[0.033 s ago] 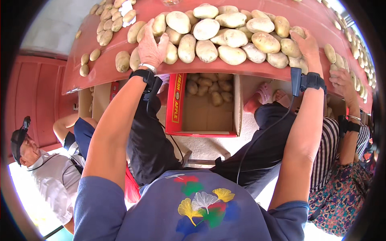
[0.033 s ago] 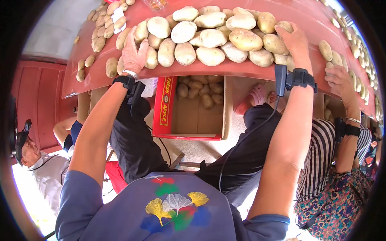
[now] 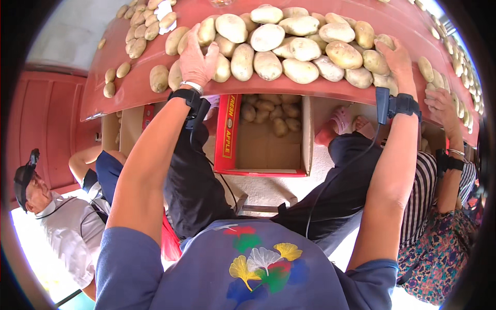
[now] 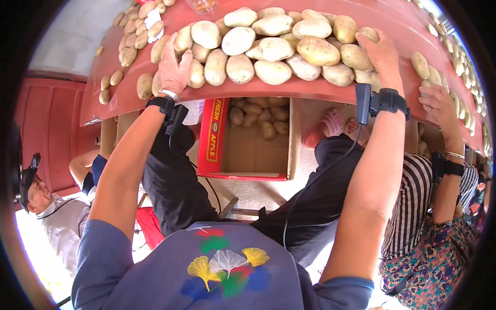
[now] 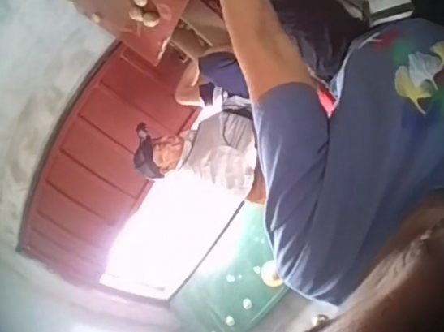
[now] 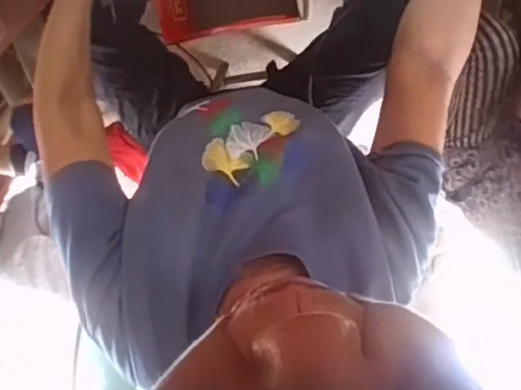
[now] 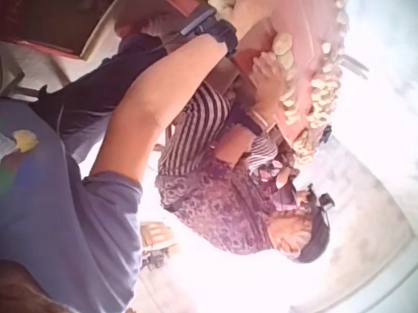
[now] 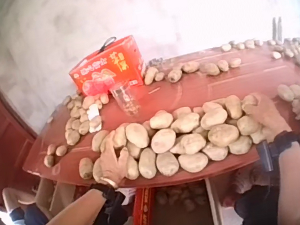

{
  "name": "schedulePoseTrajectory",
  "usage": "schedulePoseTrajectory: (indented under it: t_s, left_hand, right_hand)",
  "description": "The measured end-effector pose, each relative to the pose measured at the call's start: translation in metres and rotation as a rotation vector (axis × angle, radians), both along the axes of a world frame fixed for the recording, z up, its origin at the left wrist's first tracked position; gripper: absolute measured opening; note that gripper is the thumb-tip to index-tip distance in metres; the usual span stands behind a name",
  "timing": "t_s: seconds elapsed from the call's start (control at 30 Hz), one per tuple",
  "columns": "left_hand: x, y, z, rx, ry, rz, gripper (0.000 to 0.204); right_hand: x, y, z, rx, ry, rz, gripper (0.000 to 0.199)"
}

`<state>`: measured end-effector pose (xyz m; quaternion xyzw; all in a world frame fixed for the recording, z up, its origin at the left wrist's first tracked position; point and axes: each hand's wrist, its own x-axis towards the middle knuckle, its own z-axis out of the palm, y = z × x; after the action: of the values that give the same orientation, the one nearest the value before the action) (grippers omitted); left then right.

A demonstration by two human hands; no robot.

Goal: Sorting harvested potatoes on a table and placing them into a box.

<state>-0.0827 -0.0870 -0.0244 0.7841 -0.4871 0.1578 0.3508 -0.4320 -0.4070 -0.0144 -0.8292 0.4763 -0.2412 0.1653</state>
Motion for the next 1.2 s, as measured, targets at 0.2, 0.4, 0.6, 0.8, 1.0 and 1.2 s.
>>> schedulePoseTrajectory:
  t_s: [0.2,0.4,0.6,0.8,1.0,1.2]
  left_hand:
    - [-0.009,0.002,0.008,0.062,0.105,0.100,0.063]
    - [-0.012,0.002,0.013,0.042,0.180,0.093,0.058]
    - [-0.003,0.002,0.014,-0.081,0.234,0.003,0.061]
    - [0.025,0.045,0.020,-0.303,-0.033,0.008,0.051]
    - [0.069,0.085,0.007,0.390,0.263,0.548,0.042]
    - [0.079,0.089,-0.013,0.071,0.297,0.411,0.040]
  right_hand:
    - [-0.001,-0.001,0.005,-0.121,-0.048,0.027,0.061]
    - [-0.005,0.033,0.060,0.498,-1.343,-0.015,0.042]
    - [0.025,0.098,0.077,1.308,-1.839,0.450,0.023]
    - [0.051,0.101,0.061,1.246,-1.818,0.632,0.017]
    - [0.063,0.095,0.050,1.286,-1.662,0.685,0.015]
    - [0.074,0.078,0.037,1.356,-1.611,0.780,0.011]
